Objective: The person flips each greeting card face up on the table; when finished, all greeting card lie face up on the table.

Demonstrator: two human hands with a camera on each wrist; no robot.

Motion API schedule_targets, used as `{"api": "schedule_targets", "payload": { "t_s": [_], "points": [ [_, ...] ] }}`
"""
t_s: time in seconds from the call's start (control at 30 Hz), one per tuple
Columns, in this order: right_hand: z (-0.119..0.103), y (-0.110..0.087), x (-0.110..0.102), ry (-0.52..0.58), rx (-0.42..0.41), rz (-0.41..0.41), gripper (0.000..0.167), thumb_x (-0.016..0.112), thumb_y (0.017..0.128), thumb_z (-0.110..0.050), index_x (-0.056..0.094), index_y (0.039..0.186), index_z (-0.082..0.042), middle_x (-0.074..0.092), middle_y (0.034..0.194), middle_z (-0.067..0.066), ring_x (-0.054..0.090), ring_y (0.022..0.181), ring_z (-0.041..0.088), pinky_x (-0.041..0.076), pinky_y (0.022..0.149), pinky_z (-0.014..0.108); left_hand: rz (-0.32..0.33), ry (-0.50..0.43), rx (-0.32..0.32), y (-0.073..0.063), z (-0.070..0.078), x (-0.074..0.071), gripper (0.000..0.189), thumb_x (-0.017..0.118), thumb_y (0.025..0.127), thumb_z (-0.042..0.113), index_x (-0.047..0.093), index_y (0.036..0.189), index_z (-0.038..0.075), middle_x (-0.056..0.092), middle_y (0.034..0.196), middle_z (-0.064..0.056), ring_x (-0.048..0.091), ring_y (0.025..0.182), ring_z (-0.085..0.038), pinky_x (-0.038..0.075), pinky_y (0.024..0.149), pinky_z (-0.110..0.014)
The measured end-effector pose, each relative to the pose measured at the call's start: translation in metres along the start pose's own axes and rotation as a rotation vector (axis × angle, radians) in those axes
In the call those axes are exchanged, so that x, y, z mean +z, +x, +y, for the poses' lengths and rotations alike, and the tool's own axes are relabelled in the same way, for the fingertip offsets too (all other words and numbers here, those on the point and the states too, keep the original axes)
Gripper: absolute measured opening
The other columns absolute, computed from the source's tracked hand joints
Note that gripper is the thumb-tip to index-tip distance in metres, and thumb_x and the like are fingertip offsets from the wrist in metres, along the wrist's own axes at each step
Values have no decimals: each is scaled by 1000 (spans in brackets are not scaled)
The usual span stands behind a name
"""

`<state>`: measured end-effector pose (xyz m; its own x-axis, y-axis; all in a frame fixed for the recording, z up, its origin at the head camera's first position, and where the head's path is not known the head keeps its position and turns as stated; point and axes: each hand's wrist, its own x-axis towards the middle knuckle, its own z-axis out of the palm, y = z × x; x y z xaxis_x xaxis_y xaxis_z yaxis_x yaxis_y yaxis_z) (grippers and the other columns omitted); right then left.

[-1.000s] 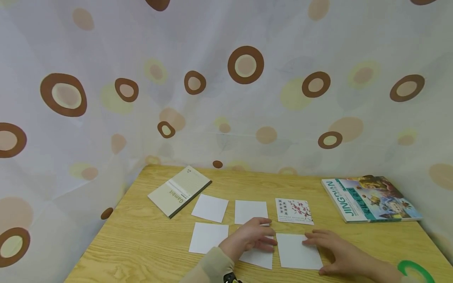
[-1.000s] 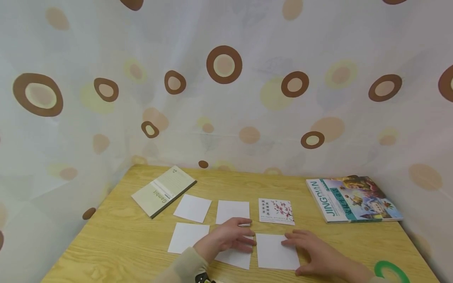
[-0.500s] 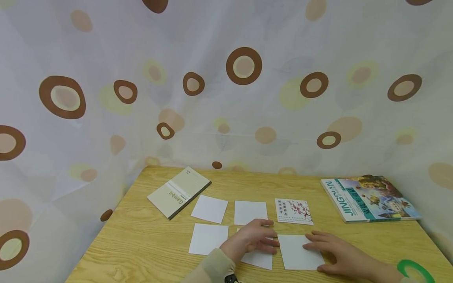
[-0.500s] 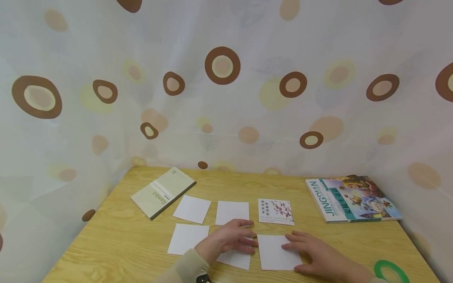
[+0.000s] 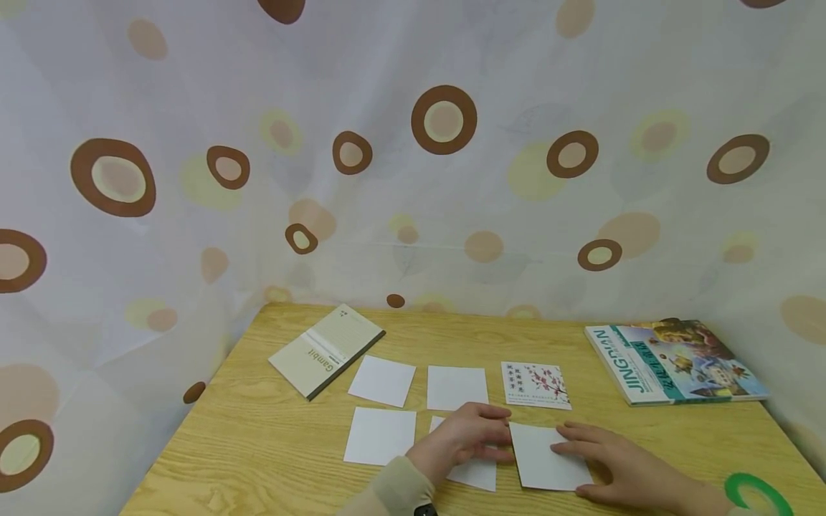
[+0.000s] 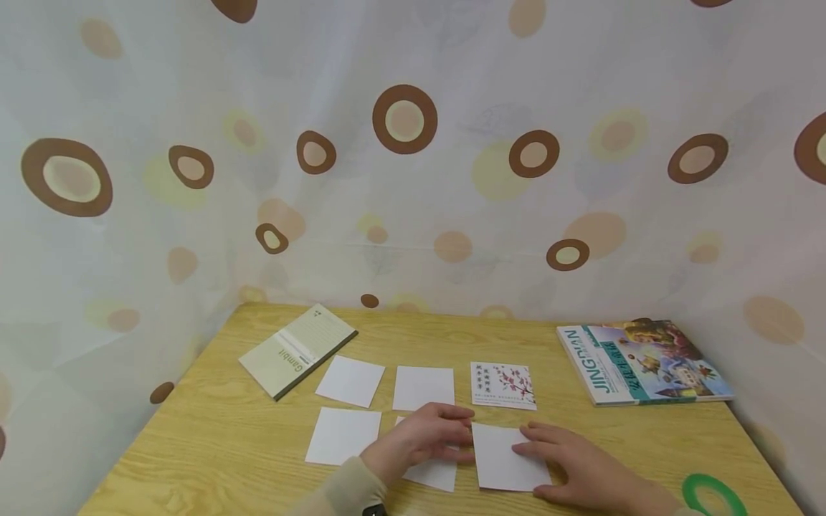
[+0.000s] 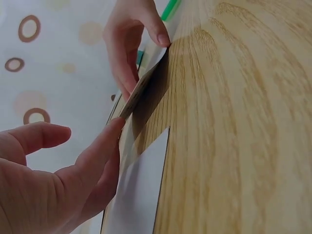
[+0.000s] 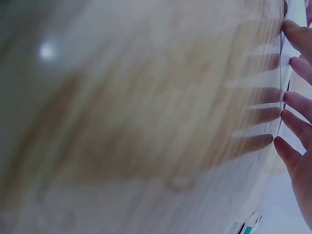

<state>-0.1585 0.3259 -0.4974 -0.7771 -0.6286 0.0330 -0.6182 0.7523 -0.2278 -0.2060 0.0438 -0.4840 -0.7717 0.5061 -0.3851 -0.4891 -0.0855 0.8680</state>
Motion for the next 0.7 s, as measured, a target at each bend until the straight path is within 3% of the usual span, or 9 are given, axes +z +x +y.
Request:
{"api": "schedule_targets", "payload": {
  "t_s": [0.43, 0.7],
  "points": [
    [-5, -1, -8, 45, -21, 26, 44, 62, 91, -56, 58, 132, -41, 59, 140, 2, 57, 125, 18, 55, 94, 31, 39, -36, -21, 2, -2, 0, 41, 57, 85, -12, 59, 126, -10, 62, 104, -13, 64, 82, -17, 58, 89, -48],
    [-4, -2, -10, 91, -97, 93, 38, 67, 93, -42, 61, 130, -39, 64, 134, 0, 60, 121, 11, 55, 90, 27, 46, -9, -35, 1, -1, -2, 38, 58, 86, -12, 61, 124, -9, 66, 100, -14, 66, 82, -18, 59, 87, -44]
  ]
}}
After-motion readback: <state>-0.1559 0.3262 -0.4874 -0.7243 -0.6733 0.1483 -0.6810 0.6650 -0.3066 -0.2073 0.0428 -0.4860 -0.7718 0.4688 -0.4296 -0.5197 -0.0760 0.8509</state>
